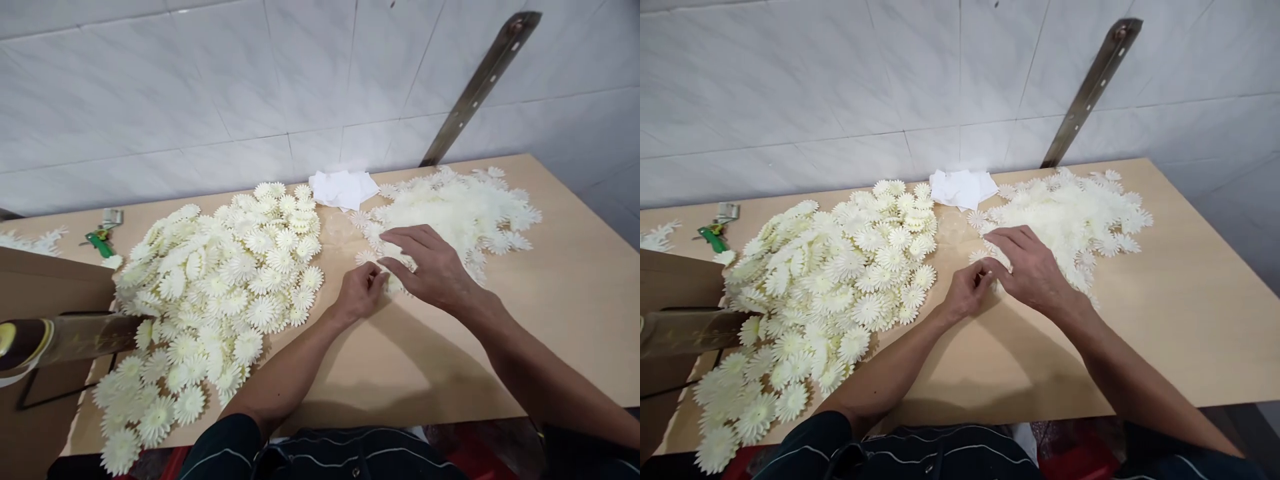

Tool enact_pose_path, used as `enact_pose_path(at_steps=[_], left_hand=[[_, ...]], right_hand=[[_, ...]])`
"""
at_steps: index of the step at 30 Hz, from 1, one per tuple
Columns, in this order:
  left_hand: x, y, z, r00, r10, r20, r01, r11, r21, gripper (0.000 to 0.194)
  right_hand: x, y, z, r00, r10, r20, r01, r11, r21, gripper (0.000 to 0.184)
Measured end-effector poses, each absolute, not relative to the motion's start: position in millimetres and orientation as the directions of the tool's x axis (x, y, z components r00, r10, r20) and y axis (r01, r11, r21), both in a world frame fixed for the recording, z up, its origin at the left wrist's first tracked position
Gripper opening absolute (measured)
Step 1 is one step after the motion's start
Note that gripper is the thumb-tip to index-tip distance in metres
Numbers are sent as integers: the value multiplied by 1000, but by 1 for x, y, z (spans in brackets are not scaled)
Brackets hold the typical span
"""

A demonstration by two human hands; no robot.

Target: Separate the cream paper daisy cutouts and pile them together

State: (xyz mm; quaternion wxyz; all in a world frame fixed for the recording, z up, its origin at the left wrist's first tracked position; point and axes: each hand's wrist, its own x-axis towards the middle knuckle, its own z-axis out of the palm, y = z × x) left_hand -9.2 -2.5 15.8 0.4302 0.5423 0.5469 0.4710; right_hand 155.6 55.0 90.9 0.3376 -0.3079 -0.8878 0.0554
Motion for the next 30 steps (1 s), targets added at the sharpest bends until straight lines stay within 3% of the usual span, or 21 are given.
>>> enact_pose_path(at_steps=[4, 8, 12, 15, 19, 25, 27, 30], left_hand=[[-8, -3, 17, 20, 1000, 14, 316, -20, 949, 21], [-9, -3, 16, 55, 997, 45, 358, -61, 932, 10], [-7, -3, 11, 54, 996, 74, 370, -89, 925, 18], [-5, -3, 8, 58, 997, 60, 369, -77, 926, 22], [-5, -3, 8, 61, 997, 51, 363, -70, 929, 21], [-5, -4, 10, 80, 995, 67, 387, -93, 917, 25], [-5, -4, 10, 85, 994, 67, 399, -95, 912, 22], [-5, -4, 11, 84, 995, 61, 410, -90, 907, 20]], right_hand=[[122, 81, 100, -799, 534, 277, 491, 845, -213, 37], [84, 97, 95, -781, 624, 27, 611, 773, -172, 35], [58, 108, 93, -767, 622, -156, 640, 760, -114, 20], [48, 115, 93, -743, 624, -243, 649, 760, -31, 28], [47, 115, 90, -731, 643, -229, 661, 751, -3, 29], [64, 110, 75, -737, 657, -159, 673, 734, -90, 35], [70, 112, 71, -721, 693, -32, 685, 704, -190, 36], [78, 112, 72, -613, 707, 353, 580, 706, -407, 41]])
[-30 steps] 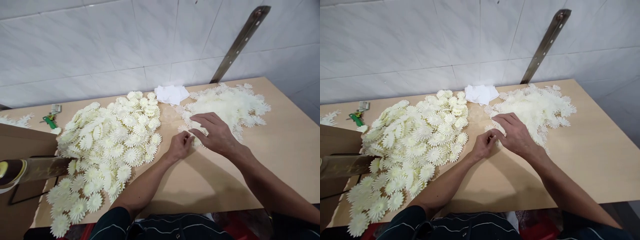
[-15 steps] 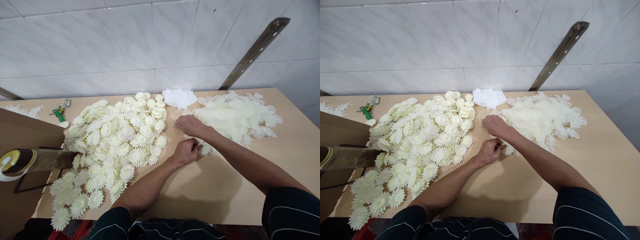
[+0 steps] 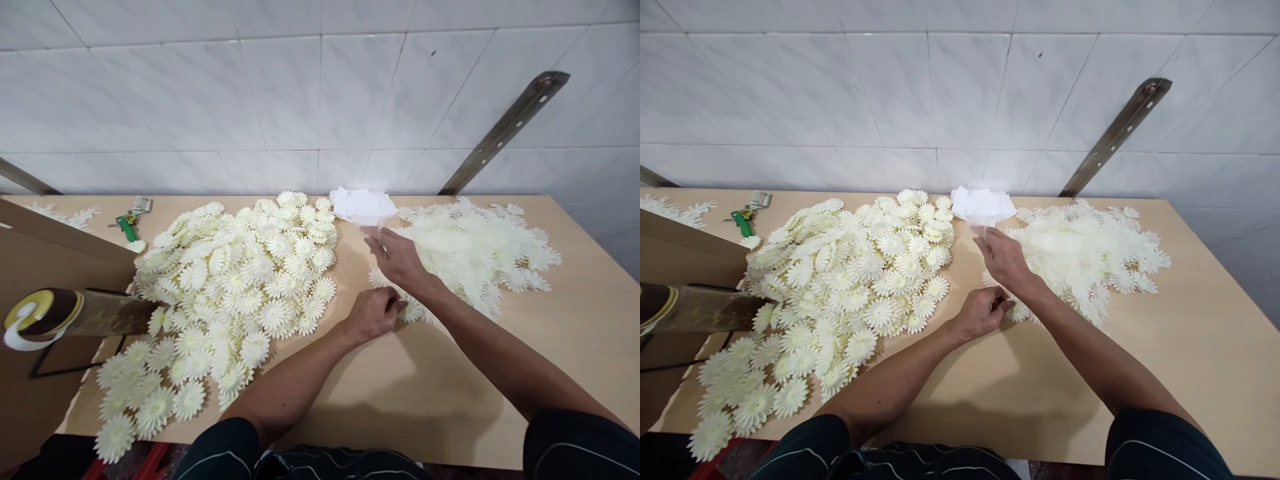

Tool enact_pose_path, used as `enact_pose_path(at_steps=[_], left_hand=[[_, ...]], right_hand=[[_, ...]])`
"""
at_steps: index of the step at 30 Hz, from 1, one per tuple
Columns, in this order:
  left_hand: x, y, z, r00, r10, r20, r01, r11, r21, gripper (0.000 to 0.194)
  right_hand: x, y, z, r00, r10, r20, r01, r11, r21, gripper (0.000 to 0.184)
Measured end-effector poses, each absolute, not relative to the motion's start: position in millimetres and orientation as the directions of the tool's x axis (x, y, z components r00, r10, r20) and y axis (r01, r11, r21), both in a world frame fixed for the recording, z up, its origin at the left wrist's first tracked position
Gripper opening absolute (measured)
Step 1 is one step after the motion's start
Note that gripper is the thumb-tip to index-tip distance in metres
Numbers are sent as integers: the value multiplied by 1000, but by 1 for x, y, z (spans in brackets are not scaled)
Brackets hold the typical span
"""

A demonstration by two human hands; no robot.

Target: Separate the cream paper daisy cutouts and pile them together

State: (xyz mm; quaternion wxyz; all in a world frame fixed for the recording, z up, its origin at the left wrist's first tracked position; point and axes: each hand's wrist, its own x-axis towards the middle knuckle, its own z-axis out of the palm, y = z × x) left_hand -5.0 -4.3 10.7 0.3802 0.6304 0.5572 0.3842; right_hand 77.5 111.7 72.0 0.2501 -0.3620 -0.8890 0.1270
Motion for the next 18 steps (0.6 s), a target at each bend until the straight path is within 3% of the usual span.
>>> enact_pose_path(at_steps=[2, 4, 8, 12, 15, 18], left_hand=[[-5, -5, 12, 82, 995, 60, 405, -88, 910, 22], [-5, -5, 13, 77, 995, 63, 380, -88, 921, 24], [-9, -2, 16, 31, 999, 38, 249, -45, 967, 27], [-15, 4, 16, -142, 990, -28, 124, 45, 991, 26], [-15, 6, 15, -244, 968, -54, 63, 71, 995, 27], [-15, 5, 14, -243, 969, -37, 71, 56, 996, 26]], right_hand=[[80, 107, 77, -512, 659, 551, 472, 752, -460, 47], [81, 100, 82, -470, 596, 651, 408, 801, -439, 50], [80, 95, 83, -511, 564, 648, 384, 825, -415, 50], [76, 107, 79, -614, 671, 416, 521, 740, -425, 48], [69, 116, 84, -653, 745, 134, 693, 660, -290, 44], [57, 118, 94, -687, 726, -27, 716, 671, -194, 40]])
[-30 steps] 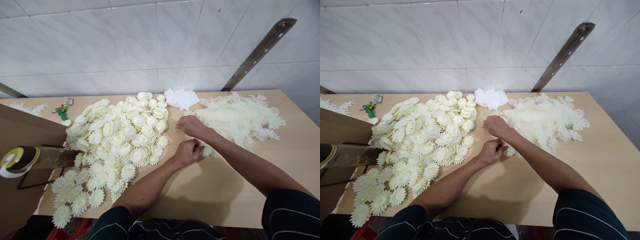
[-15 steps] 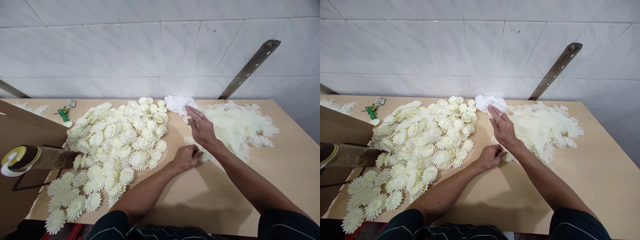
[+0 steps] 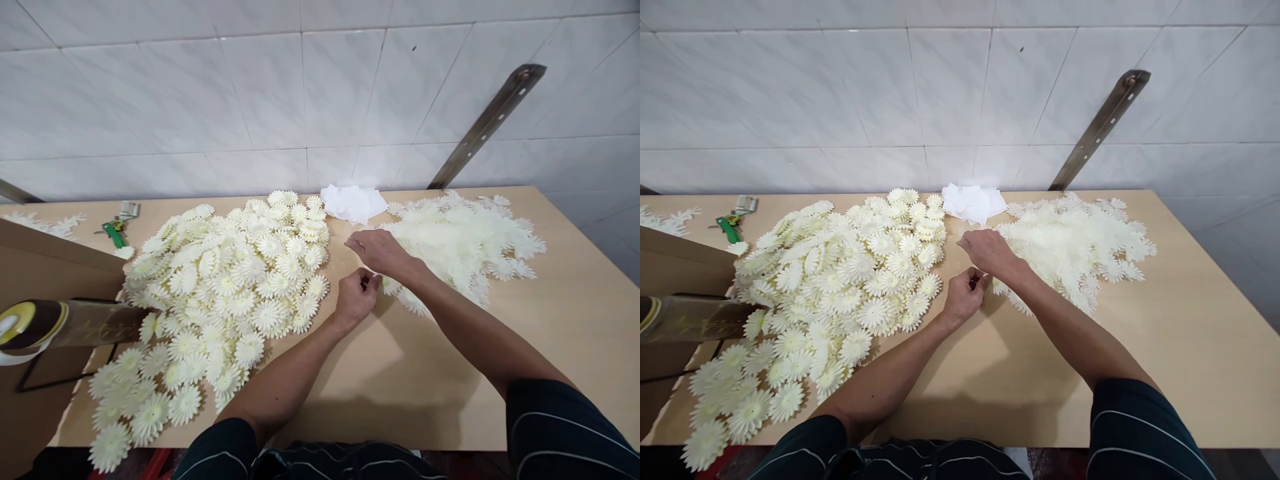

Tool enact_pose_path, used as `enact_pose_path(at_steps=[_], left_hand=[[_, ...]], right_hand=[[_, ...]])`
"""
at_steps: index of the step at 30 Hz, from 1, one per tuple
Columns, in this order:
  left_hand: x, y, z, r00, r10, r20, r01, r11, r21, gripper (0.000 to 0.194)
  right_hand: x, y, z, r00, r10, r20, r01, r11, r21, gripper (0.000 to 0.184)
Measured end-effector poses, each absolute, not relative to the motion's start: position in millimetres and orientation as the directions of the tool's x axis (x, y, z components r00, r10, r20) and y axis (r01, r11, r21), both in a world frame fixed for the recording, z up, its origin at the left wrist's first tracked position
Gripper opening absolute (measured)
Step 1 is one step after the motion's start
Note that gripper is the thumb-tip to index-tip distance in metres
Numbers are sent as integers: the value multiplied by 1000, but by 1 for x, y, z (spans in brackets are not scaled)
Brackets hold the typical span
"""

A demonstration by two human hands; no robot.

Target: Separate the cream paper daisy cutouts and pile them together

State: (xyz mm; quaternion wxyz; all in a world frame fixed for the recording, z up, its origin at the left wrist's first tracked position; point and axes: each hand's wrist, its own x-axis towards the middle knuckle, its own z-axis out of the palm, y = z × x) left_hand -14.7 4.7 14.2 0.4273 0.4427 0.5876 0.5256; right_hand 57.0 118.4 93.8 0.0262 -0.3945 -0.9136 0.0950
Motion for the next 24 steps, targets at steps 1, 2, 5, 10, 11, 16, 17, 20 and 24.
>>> enact_pose_path(at_steps=[1, 2, 5, 10, 11, 16, 17, 20, 24], left_hand=[[-15, 4, 14, -238, 971, -31, 81, 51, 995, 27], [-15, 4, 15, -235, 972, -29, 88, 51, 995, 28], [-18, 4, 16, -237, 970, -46, 74, 65, 995, 30], [-21, 7, 18, -242, 966, -95, 30, 105, 994, 28], [-21, 7, 18, -247, 963, -105, 15, 112, 994, 28], [-20, 9, 18, -264, 950, -166, -137, 133, 982, 34], [-20, 10, 18, -259, 950, -174, -163, 135, 977, 37], [-21, 11, 18, -253, 950, -185, -204, 135, 970, 42], [-22, 12, 18, -272, 945, -182, -219, 124, 968, 46]], right_hand=[[53, 118, 96, -708, 702, -72, 701, 687, -191, 38], [50, 118, 98, -729, 675, -117, 683, 704, -195, 37], [47, 118, 102, -759, 621, -196, 651, 724, -229, 28], [58, 122, 109, -736, 674, -68, 643, 664, -381, 24], [61, 123, 112, -727, 686, -33, 636, 654, -410, 27], [89, 115, 127, -583, 766, 272, 567, 623, -540, 20], [96, 111, 127, -523, 787, 328, 555, 607, -569, 21], [119, 94, 121, -364, 868, 338, 521, 491, -699, 36], [142, 73, 99, -320, 938, 131, 437, 268, -858, 53]])
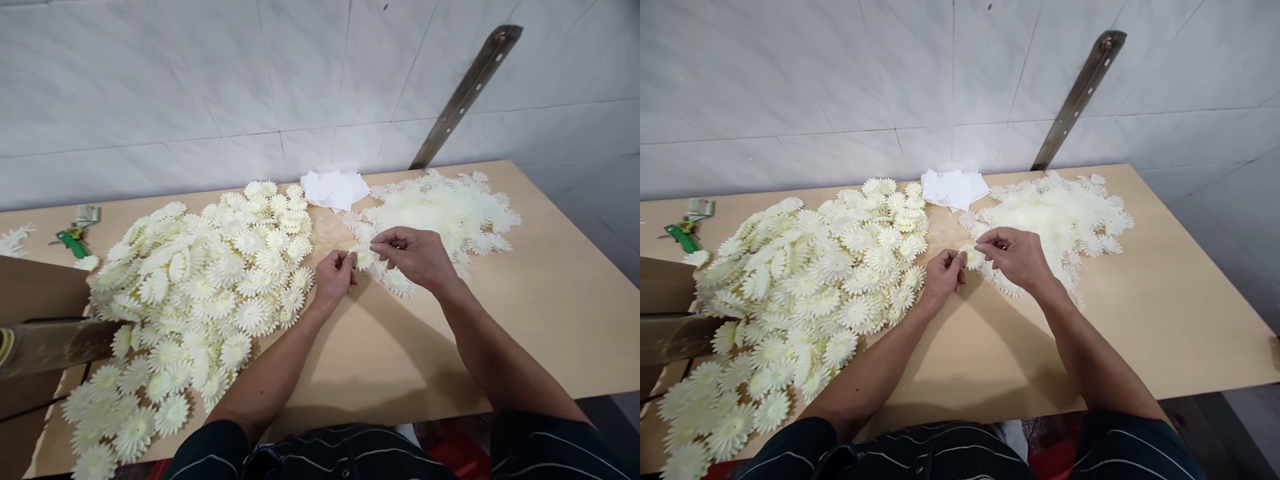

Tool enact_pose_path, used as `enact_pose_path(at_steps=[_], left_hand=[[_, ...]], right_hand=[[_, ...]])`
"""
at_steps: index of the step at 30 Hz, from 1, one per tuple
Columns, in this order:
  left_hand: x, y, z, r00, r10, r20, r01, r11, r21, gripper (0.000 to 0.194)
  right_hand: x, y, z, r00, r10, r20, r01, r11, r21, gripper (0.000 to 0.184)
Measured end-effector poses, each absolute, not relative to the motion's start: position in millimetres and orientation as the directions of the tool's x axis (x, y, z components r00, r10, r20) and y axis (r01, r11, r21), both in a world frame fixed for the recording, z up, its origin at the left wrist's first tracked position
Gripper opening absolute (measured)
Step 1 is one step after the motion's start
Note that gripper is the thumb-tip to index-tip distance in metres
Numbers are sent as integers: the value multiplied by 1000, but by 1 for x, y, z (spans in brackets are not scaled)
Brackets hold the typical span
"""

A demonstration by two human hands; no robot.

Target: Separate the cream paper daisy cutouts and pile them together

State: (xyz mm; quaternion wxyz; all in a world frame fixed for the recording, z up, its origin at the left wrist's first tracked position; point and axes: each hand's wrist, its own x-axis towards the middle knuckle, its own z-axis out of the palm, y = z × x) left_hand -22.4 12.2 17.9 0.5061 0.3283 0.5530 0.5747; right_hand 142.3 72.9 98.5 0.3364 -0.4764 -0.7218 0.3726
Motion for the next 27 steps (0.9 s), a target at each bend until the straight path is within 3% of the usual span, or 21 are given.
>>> enact_pose_path(at_steps=[2, 7, 13, 17, 27], left_hand=[[-23, 12, 18, -274, 949, -157, -204, 102, 974, 46], [-23, 11, 17, -295, 954, -56, -108, 25, 994, 42], [-20, 6, 16, -276, 954, 115, 80, -97, 992, 36], [-18, 4, 16, -253, 965, 71, 49, -61, 997, 38], [-19, 5, 17, -222, 974, -53, -116, 27, 993, 57]], right_hand=[[148, 68, 86, -289, 953, 89, 429, 212, -878, 56], [150, 69, 64, -211, 963, 169, 557, 261, -788, 52], [144, 70, 62, -334, 942, -21, 567, 183, -803, 59], [144, 67, 65, -313, 946, -80, 550, 112, -828, 70], [150, 63, 65, -393, 918, -45, 573, 206, -793, 59]])
